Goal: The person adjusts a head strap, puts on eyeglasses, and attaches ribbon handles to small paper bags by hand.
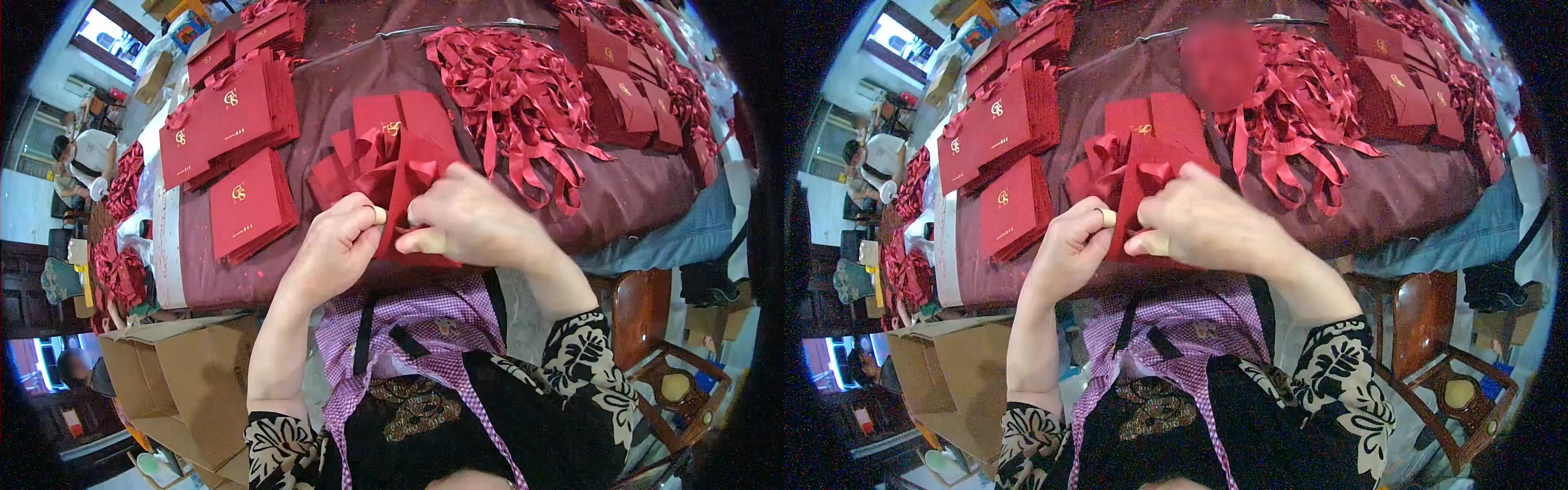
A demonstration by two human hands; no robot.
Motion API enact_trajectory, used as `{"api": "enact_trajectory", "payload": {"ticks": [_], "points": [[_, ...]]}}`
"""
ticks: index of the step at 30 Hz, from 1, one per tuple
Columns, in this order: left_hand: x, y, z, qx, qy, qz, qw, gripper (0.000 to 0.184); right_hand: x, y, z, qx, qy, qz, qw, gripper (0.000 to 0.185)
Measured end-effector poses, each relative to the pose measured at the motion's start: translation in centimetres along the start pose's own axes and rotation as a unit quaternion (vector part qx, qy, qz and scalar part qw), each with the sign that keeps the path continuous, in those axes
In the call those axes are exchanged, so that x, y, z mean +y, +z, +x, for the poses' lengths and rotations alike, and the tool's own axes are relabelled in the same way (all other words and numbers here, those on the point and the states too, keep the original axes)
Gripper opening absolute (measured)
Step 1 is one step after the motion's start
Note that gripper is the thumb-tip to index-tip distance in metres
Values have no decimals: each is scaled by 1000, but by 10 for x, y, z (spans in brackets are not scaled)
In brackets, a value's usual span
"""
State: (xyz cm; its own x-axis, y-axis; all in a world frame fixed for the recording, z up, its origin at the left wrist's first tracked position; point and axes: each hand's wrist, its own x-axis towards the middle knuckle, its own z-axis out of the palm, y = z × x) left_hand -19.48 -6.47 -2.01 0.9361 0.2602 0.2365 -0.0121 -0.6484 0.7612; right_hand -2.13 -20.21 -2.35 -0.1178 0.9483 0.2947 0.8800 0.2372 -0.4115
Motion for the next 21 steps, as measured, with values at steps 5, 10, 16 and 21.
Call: {"api": "enact_trajectory", "payload": {"ticks": [5, 10, 16, 21], "points": [[5, 2, -2, 10, 23, 11, 1000, 10, -6, -29, 13, 148, -99, -71, 981, 32], [5, -5, -7, -14, -13, -76, 997, 12, 7, -23, 14, 39, -131, 31, 990, 13], [0, -3, -13, -18, -31, -148, 988, 12, 1, -23, 11, 44, -167, 76, 982, 10], [17, -5, -8, -33, 43, -67, 996, 13, 3, -26, 15, -4, -177, 77, 981, 9]]}}
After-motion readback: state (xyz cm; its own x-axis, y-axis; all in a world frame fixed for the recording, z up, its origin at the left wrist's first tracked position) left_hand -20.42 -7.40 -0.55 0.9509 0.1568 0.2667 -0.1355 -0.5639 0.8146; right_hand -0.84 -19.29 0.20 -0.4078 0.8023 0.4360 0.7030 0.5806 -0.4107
